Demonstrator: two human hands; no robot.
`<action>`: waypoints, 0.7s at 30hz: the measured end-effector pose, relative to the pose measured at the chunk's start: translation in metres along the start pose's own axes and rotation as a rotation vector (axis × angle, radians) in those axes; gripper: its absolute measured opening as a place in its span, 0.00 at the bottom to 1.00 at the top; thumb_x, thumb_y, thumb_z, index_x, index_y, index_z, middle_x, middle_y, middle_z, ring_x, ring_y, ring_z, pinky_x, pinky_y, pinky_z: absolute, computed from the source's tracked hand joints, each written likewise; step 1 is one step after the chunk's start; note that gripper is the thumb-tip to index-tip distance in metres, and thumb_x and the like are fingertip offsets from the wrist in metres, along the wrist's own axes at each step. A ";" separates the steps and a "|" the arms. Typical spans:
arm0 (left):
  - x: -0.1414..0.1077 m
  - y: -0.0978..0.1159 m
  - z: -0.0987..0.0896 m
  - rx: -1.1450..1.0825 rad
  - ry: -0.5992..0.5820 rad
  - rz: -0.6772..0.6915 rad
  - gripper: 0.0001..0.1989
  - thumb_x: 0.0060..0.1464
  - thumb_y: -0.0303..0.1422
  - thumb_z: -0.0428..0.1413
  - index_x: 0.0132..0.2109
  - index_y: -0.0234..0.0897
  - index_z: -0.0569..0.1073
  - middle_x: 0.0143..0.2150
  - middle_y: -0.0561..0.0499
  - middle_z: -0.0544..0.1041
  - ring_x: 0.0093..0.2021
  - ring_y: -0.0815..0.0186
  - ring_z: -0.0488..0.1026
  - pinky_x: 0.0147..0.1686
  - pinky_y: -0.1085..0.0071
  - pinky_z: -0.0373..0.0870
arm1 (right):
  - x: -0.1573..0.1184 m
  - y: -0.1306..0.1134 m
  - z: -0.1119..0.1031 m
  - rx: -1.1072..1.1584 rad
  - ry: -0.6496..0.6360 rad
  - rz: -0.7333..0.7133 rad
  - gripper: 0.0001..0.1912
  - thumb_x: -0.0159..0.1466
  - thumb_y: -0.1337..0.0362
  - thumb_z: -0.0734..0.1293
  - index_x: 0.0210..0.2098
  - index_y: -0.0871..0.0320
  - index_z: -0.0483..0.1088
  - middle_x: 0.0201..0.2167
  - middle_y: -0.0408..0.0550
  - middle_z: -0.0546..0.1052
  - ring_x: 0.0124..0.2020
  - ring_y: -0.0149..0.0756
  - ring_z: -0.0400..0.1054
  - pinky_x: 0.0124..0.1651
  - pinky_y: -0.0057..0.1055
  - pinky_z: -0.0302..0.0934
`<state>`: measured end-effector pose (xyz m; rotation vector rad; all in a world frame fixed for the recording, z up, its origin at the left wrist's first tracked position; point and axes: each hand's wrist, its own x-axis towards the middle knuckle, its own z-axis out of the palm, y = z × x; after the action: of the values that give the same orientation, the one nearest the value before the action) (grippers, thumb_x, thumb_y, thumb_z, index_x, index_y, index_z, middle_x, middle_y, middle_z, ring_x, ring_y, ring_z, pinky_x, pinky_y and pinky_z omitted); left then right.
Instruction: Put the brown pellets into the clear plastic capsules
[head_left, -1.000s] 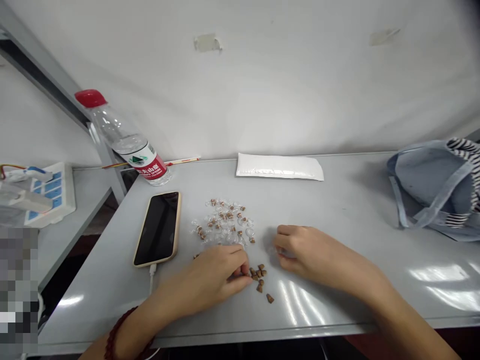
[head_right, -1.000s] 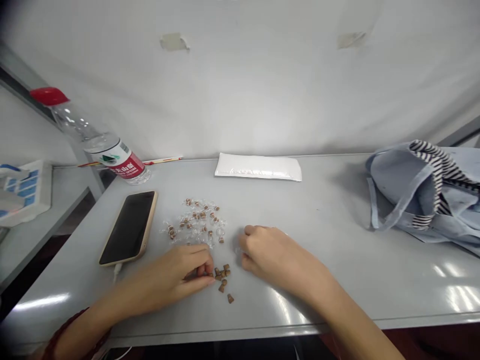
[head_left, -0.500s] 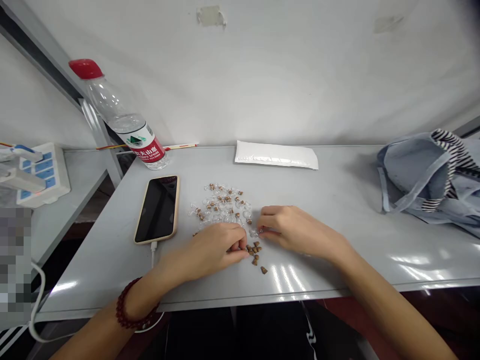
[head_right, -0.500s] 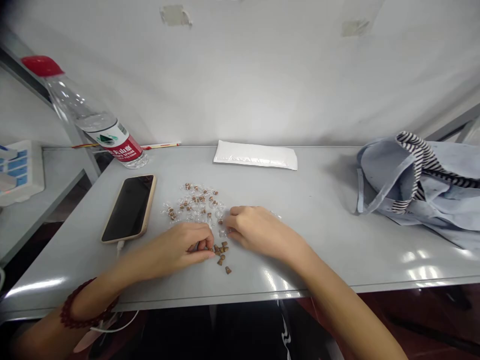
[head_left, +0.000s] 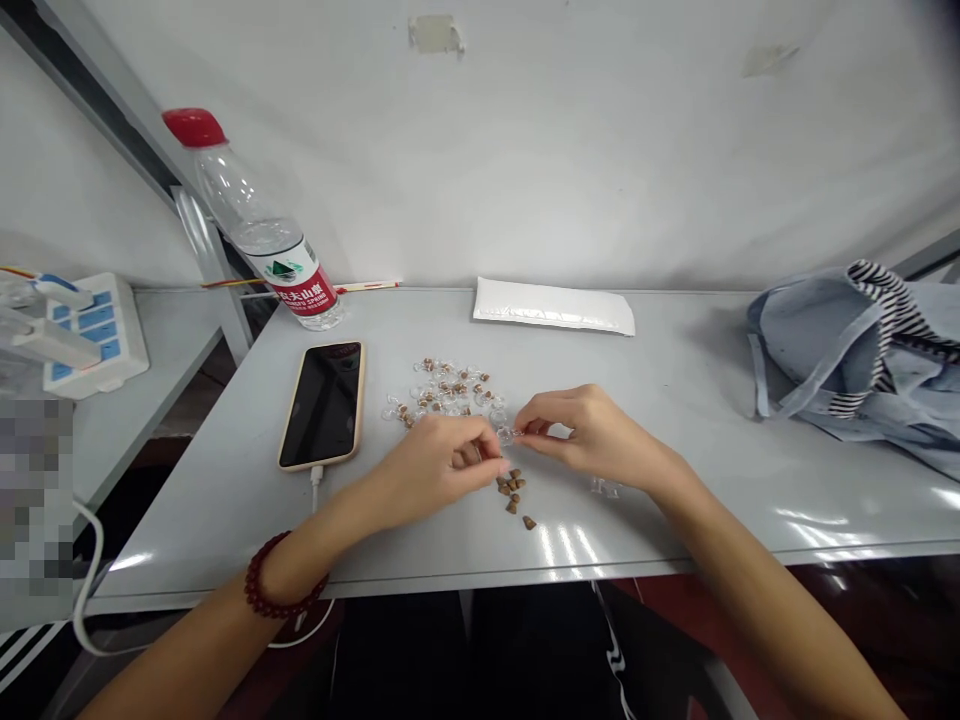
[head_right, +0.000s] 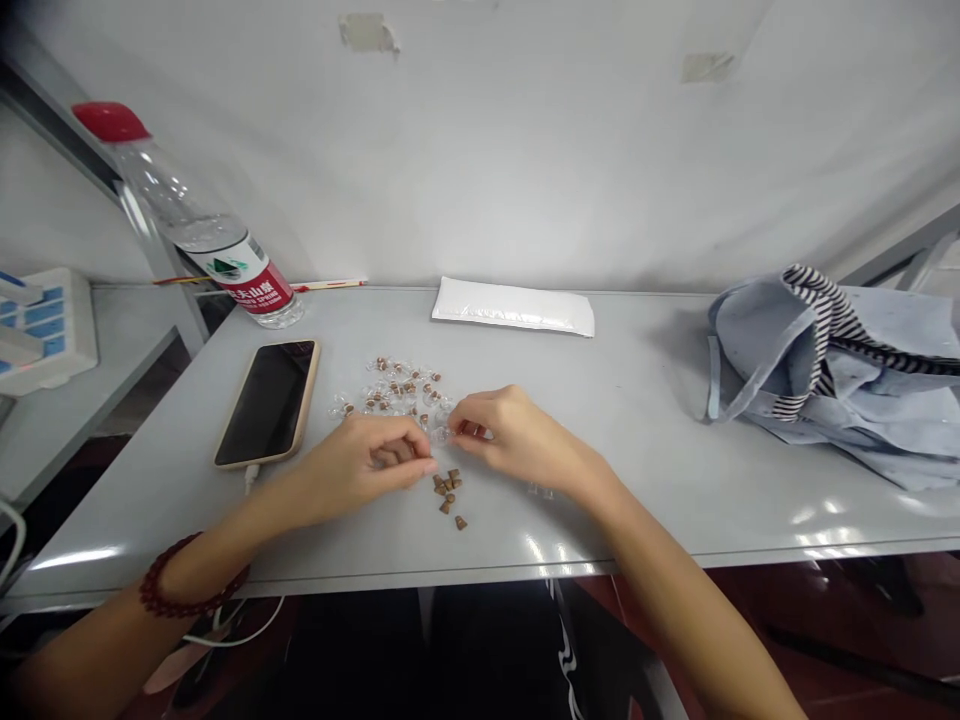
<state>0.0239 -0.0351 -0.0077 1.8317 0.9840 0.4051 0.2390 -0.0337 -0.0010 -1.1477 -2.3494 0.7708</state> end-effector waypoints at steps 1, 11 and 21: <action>0.000 0.001 0.000 -0.063 0.030 -0.017 0.06 0.53 0.34 0.56 0.33 0.35 0.71 0.24 0.54 0.74 0.26 0.69 0.72 0.28 0.74 0.68 | 0.000 -0.001 0.001 0.030 0.003 -0.002 0.05 0.61 0.69 0.64 0.33 0.60 0.73 0.28 0.45 0.76 0.29 0.30 0.69 0.34 0.28 0.63; 0.004 -0.001 0.001 -0.412 0.009 -0.048 0.06 0.52 0.34 0.59 0.33 0.36 0.71 0.27 0.52 0.79 0.28 0.68 0.76 0.33 0.70 0.74 | 0.001 -0.011 0.002 0.346 0.069 0.028 0.03 0.61 0.66 0.66 0.33 0.59 0.72 0.30 0.44 0.74 0.30 0.29 0.67 0.35 0.29 0.65; 0.005 -0.003 0.000 -0.597 0.026 0.012 0.07 0.51 0.33 0.61 0.33 0.34 0.73 0.33 0.49 0.81 0.36 0.64 0.79 0.39 0.67 0.75 | 0.002 -0.009 0.012 0.554 0.154 0.022 0.08 0.63 0.62 0.67 0.41 0.53 0.77 0.39 0.47 0.73 0.37 0.31 0.70 0.41 0.33 0.67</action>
<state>0.0252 -0.0304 -0.0113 1.2931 0.7624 0.6525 0.2256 -0.0406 -0.0045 -0.9460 -1.8280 1.1962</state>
